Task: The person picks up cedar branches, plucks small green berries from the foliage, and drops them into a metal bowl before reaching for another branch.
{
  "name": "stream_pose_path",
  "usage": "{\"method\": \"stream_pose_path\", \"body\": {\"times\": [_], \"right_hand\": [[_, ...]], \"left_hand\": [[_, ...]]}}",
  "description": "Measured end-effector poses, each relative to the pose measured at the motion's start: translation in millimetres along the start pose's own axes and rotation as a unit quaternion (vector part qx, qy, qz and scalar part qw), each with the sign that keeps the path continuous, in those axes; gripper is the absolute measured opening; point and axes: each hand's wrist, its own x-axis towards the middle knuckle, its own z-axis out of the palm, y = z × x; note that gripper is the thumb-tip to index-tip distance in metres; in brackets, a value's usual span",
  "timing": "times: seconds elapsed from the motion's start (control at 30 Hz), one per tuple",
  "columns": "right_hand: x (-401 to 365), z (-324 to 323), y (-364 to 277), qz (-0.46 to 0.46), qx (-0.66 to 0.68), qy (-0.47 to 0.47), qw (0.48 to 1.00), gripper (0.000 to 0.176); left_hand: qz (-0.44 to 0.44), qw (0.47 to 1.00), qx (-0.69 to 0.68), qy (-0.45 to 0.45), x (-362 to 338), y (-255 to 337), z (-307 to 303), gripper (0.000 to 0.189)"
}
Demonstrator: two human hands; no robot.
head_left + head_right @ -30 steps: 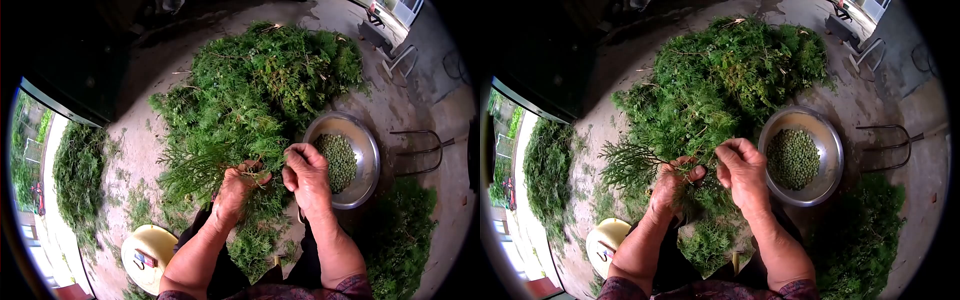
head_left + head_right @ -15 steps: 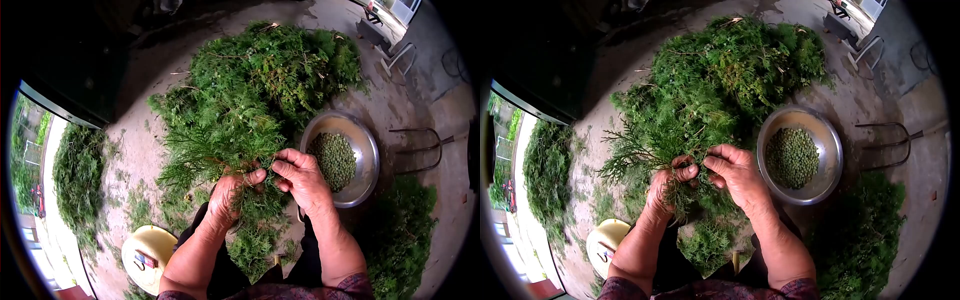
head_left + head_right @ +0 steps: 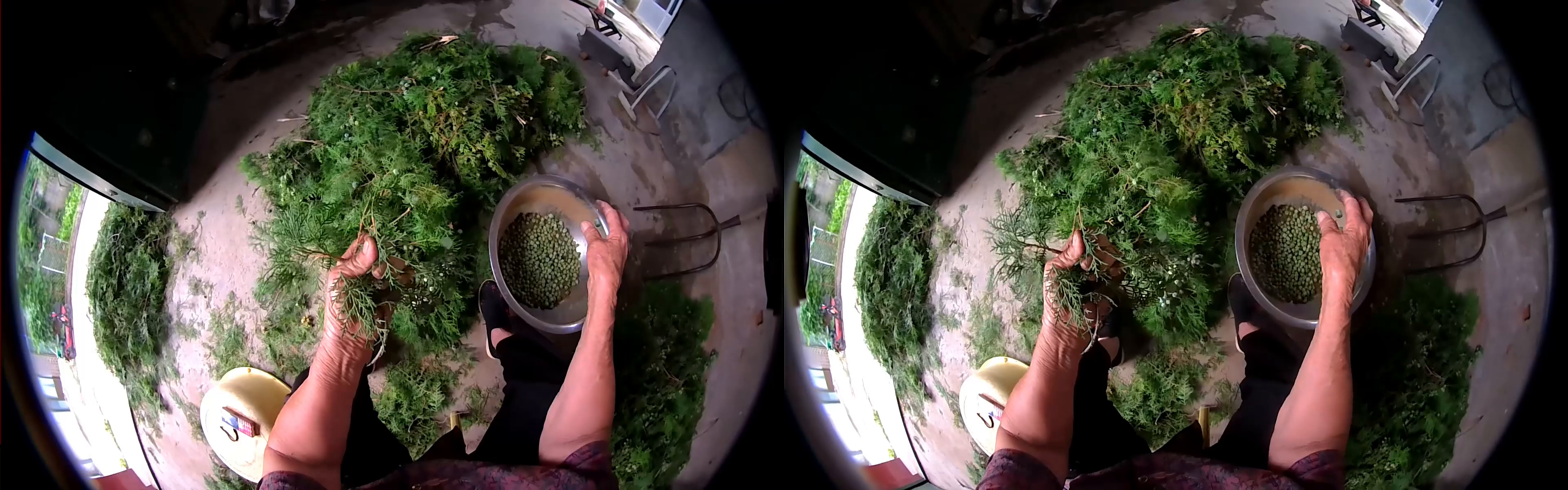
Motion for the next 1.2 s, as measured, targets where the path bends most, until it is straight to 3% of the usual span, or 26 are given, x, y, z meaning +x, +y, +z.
{"method": "stream_pose_path", "body": {"times": [0.03, 0.13, 0.2, 0.27, 0.37, 0.43, 0.5, 0.53, 0.6, 0.9, 1.0, 1.03, 1.2], "right_hand": [[2.3, -1.5, 3.7, 0.023, -0.021, 0.000, 1.000, 0.038], [-7.2, 15.7, 5.3, 0.027, 0.099, -0.083, 0.991, 0.035], [-31.4, 28.7, -20.9, 0.092, 0.357, -0.227, 0.901, 0.028], [-52.6, 32.8, -50.7, 0.093, 0.438, -0.342, 0.826, 0.028], [-61.9, 41.3, -64.8, 0.017, 0.377, -0.392, 0.839, 0.035], [-61.7, 37.1, -75.1, -0.007, 0.345, -0.403, 0.848, 0.029], [-64.8, 39.8, -77.4, -0.072, 0.321, -0.417, 0.847, 0.031], [-65.0, 36.7, -81.0, -0.051, 0.277, -0.450, 0.848, 0.031], [-70.1, 37.3, -80.1, -0.056, 0.265, -0.455, 0.848, 0.027], [-72.0, 37.2, -82.0, 0.130, 0.297, -0.506, 0.800, 0.018], [-72.6, 42.4, -78.7, 0.075, 0.396, -0.428, 0.809, 0.015], [-71.3, 37.4, -80.5, 0.088, 0.394, -0.427, 0.809, 0.015], [-73.9, 29.8, -90.0, -0.077, 0.368, -0.400, 0.836, 0.017]], "left_hand": [[0.023, 0.999, -0.024, -0.041, 4.3, -4.1, -6.7, 0.020], [0.038, 0.992, -0.073, -0.094, 9.2, -8.9, -12.6, 0.022], [0.030, 0.994, -0.054, -0.086, 9.3, -10.2, -14.8, 0.023], [0.018, 0.998, -0.026, -0.059, 1.4, -7.4, -7.6, 0.023], [0.040, 0.995, -0.008, -0.095, 1.1, -12.7, -8.1, 0.028], [0.059, 0.989, -0.012, -0.136, 3.8, -16.6, -12.0, 0.029], [0.056, 0.990, 0.021, -0.126, 1.6, -13.4, -12.2, 0.029], [0.055, 0.990, 0.038, -0.120, 1.0, -12.1, -12.5, 0.029], [0.058, 0.988, 0.033, -0.137, 3.7, -12.2, -15.9, 0.030], [0.049, 0.994, 0.046, -0.082, 1.7, -11.9, -11.3, 0.030], [0.048, 0.997, 0.014, -0.064, 4.4, -15.0, -9.9, 0.028], [0.047, 0.997, 0.005, -0.062, 6.2, -15.3, -10.1, 0.027], [0.027, 0.995, 0.095, -0.020, 2.1, -8.9, -0.7, 0.020]]}}
